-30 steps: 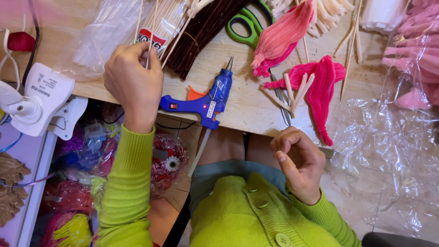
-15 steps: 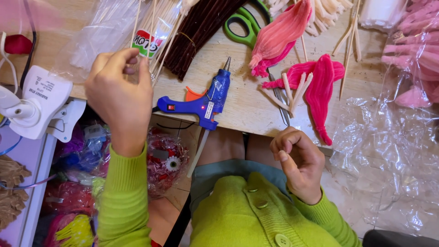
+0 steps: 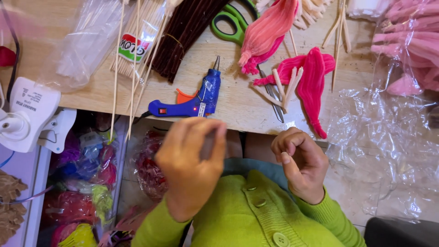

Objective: The person uses a hot glue gun to attach small wooden sticks together, forming a branching structure. They repeatedly apply glue to the base of the sticks and press them together to build the assembly.

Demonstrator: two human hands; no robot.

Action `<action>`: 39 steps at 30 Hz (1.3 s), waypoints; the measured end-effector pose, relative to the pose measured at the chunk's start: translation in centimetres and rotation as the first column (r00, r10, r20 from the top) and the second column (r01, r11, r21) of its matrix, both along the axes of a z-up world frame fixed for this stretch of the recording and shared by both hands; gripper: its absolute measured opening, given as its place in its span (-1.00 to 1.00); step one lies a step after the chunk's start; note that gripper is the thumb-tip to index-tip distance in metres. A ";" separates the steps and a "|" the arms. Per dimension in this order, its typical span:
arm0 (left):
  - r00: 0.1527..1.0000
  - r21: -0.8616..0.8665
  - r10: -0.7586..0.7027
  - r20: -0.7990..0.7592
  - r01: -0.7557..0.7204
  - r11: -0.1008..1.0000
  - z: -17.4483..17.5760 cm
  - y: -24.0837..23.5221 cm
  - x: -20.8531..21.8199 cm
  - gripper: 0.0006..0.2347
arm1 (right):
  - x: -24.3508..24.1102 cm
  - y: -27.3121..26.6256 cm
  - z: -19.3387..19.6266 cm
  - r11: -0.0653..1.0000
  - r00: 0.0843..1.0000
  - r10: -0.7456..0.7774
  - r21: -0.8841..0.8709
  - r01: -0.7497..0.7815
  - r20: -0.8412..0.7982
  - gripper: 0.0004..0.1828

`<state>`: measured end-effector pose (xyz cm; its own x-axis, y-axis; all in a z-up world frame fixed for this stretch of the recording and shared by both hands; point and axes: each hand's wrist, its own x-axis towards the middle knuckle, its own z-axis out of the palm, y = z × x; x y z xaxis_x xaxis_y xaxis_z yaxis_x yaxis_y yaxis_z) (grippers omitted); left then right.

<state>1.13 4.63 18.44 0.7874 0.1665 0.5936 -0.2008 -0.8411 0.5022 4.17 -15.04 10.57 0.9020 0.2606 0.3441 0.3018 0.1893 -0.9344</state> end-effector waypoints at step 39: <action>0.972 -0.365 -0.230 -0.036 0.202 0.909 -3.2 -2.8 -0.2 -0.98 | 4.6 -3.6 0.7 0.673 0.753 -0.413 -0.386 0.631 0.511 -0.61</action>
<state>0.97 1.87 15.23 0.8685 0.1763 0.4633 -0.3063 -0.5439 0.7812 8.81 -18.61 11.25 0.7806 0.0136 0.6249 0.5191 -0.5709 -0.6361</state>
